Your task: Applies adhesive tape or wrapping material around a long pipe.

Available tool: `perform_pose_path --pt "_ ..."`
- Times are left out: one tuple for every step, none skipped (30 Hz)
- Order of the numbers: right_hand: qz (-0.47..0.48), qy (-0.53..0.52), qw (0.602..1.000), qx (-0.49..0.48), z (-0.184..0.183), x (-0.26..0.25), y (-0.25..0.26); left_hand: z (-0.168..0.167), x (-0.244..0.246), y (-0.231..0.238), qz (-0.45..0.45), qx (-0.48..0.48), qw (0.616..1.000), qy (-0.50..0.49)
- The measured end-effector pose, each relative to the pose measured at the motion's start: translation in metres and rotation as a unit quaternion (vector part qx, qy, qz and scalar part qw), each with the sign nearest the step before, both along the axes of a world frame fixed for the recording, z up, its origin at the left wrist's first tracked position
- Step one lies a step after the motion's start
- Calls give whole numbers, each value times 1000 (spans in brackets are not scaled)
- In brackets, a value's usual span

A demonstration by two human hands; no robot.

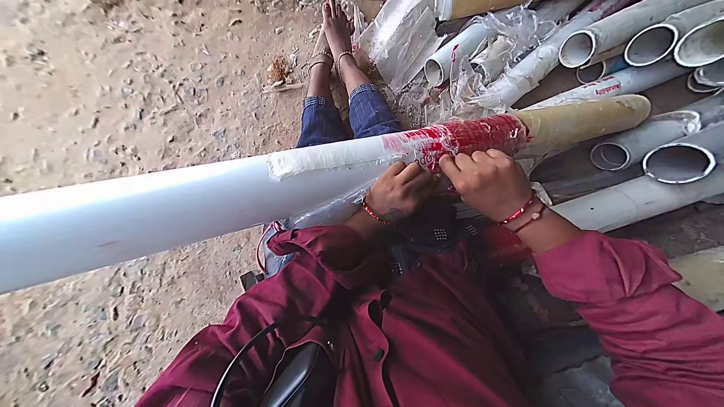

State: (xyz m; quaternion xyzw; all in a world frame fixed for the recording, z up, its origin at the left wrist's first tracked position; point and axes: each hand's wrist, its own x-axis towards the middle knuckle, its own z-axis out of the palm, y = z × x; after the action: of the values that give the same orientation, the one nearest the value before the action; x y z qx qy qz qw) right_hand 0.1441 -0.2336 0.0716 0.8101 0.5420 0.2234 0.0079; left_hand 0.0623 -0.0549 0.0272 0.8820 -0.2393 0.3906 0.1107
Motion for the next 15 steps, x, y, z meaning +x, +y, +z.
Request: perform_pose_path --pt "-5 -3 1000 -23 3 -1 -1 0 0 1 -9 -1 1000 4" --pt "-9 3 999 -45 6 -1 -3 0 0 1 -19 -1 1000 6" --pt "-10 16 998 -57 8 1 -6 -1 0 2 -30 1 1000 6" --pt "-6 35 998 -58 10 5 -11 -1 0 3 -40 3 999 4" --pt "-3 51 998 -41 12 10 -16 -1 0 5 -49 10 999 2" --pt "-1 71 997 -12 14 13 -20 -2 -1 6 -56 19 998 -5" --pt "-3 90 996 29 17 15 -23 -2 -1 6 -59 26 998 -12" --pt "-15 107 991 75 19 16 -23 -3 -2 6 -64 29 997 -19" --pt "-38 126 984 117 19 15 -22 -5 -4 5 -70 28 997 -27" --pt "-63 151 975 150 16 15 -19 -7 -4 5 -75 28 996 -35" --pt "-82 175 965 175 12 14 -17 -8 -5 5 -76 30 996 -41" --pt "-90 193 957 195 6 11 -14 -8 -6 4 -74 33 996 -43" --pt "-89 204 953 206 0 8 -11 -8 -6 4 -71 33 996 -45" --pt "-79 203 952 213 -6 5 -9 -8 -7 4 -66 36 996 -46" --pt "-66 190 956 213 -11 2 -6 -9 -7 4 -61 38 996 -47"
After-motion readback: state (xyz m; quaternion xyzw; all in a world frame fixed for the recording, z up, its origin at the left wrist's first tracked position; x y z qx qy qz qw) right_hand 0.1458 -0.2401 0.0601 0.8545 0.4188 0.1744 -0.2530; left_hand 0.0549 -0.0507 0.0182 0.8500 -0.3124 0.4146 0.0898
